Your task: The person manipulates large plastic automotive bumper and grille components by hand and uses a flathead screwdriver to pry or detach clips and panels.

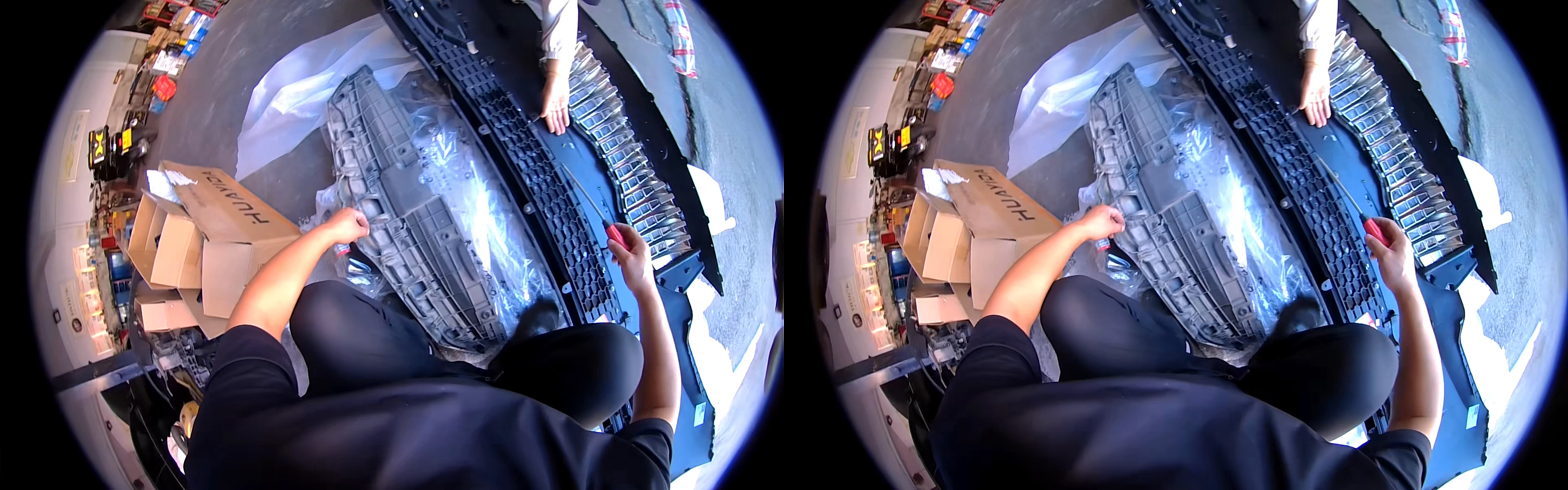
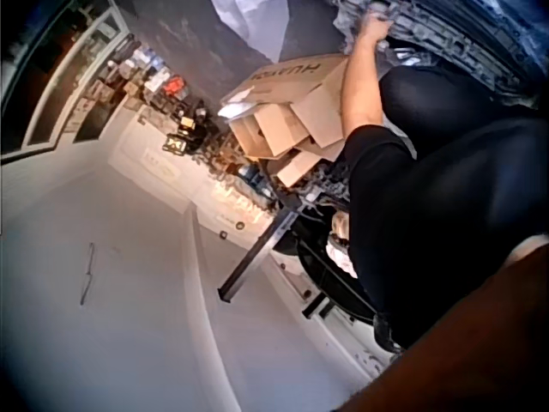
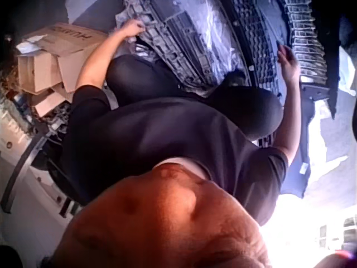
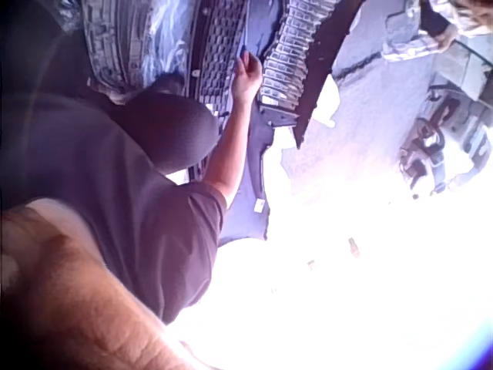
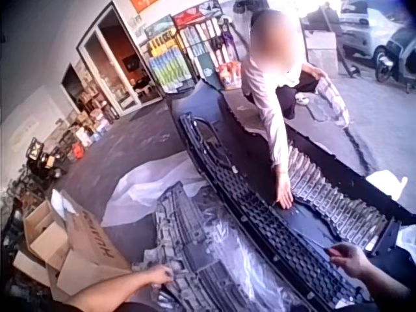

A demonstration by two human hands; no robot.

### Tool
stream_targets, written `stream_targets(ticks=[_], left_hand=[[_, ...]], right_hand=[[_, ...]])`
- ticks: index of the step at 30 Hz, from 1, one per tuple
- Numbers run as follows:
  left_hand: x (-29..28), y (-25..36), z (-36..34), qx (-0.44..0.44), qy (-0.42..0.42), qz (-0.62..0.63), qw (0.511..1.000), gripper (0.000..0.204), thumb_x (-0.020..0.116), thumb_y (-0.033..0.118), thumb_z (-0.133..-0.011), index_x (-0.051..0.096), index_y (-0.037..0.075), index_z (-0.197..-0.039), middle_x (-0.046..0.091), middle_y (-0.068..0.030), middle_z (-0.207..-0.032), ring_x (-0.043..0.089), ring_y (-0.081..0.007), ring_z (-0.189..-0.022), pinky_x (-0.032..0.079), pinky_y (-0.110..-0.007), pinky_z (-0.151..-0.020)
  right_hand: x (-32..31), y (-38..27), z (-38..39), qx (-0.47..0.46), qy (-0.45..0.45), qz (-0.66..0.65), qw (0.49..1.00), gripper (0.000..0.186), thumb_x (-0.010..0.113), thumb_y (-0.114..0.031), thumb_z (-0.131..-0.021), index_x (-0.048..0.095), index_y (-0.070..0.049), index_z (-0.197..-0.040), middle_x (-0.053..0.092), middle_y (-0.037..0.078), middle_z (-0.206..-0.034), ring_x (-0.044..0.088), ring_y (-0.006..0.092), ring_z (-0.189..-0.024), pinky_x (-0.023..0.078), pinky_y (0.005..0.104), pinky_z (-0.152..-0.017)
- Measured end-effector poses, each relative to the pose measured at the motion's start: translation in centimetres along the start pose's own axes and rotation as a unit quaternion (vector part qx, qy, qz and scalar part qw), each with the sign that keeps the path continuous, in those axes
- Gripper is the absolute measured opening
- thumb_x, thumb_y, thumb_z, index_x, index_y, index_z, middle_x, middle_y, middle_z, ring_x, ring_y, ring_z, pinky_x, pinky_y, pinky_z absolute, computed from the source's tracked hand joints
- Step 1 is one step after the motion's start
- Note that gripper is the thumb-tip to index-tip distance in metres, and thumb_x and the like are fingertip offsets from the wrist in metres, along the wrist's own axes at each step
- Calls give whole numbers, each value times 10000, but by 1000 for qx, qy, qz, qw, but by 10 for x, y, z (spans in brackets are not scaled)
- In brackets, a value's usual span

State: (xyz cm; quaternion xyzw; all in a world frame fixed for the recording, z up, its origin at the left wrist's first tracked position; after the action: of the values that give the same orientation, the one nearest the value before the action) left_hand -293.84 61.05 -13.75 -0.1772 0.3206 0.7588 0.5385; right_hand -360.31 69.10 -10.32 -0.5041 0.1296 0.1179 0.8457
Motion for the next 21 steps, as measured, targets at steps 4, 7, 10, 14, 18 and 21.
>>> stream_targets(ticks=[4, 7, 10, 14, 18, 21], left_hand=[[-3, -31, -2, -115, 24, 82, 990, 144, 721, 177, -856, 742, 52, -924, 711, -57, -739, 666, -146, -592, 537, -323, -537], [-9, -42, 7, -124, 124, 182, 968, 215, 721, 243, -894, 685, 37, -847, 649, -42, -680, 632, -158, -556, 523, -313, -511], [26, -59, 31, -226, 26, 430, 874, 388, 734, 401, -908, 612, 39, -976, 643, -57, -802, 678, -185, -710, 575, -326, -603], [72, -63, 51, -184, 23, 520, 834, 500, 714, 416, -935, 564, -21, -1127, 624, -136, -928, 693, -274, -814, 611, -396, -756], [145, -51, 62, -225, -189, 558, 776, 528, 777, 359, -899, 569, -38, -1179, 666, -208, -1103, 688, -321, -1051, 590, -435, -904], [194, -32, 67, -215, -298, 553, 748, 596, 761, 374, -911, 541, -30, -1289, 682, -180, -1133, 680, -312, -1087, 545, -463, -987]], right_hand=[[35, -86, 9, -37, -73, 69, 994, 393, 669, -211, -912, 624, -16, -1250, 690, 154, -1014, 649, 195, -800, 532, 317, -765], [68, -151, 13, -107, -176, 210, 956, 353, 677, -215, -924, 667, -32, -1226, 708, 188, -1069, 698, 273, -906, 543, 365, -872], [121, -190, 14, -149, -263, 280, 911, 334, 677, -242, -949, 688, -34, -1210, 726, 164, -1053, 705, 270, -939, 546, 376, -900], [196, -197, 10, -104, -363, 337, 862, 341, 666, -277, -968, 685, -59, -1230, 723, 165, -1089, 703, 283, -954, 543, 379, -935], [251, -164, 11, -83, -446, 386, 803, 377, 673, -346, -959, 706, -101, -1243, 709, 151, -1166, 667, 295, -1082, 504, 363, -1007], [271, -127, 12, -24, -460, 334, 822, 390, 728, -377, -910, 743, -114, -1197, 715, 136, -1179, 671, 285, -1089, 494, 335, -1021]])
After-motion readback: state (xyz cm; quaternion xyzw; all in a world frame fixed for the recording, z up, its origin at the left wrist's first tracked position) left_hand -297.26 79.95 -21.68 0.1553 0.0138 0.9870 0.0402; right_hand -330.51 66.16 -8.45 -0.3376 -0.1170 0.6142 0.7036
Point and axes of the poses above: each hand's wrist, its own z-axis away from the middle knuckle, its own x-axis out of the palm, y = z × x, the point moved 5 cm from there along -z, towards the middle knuckle
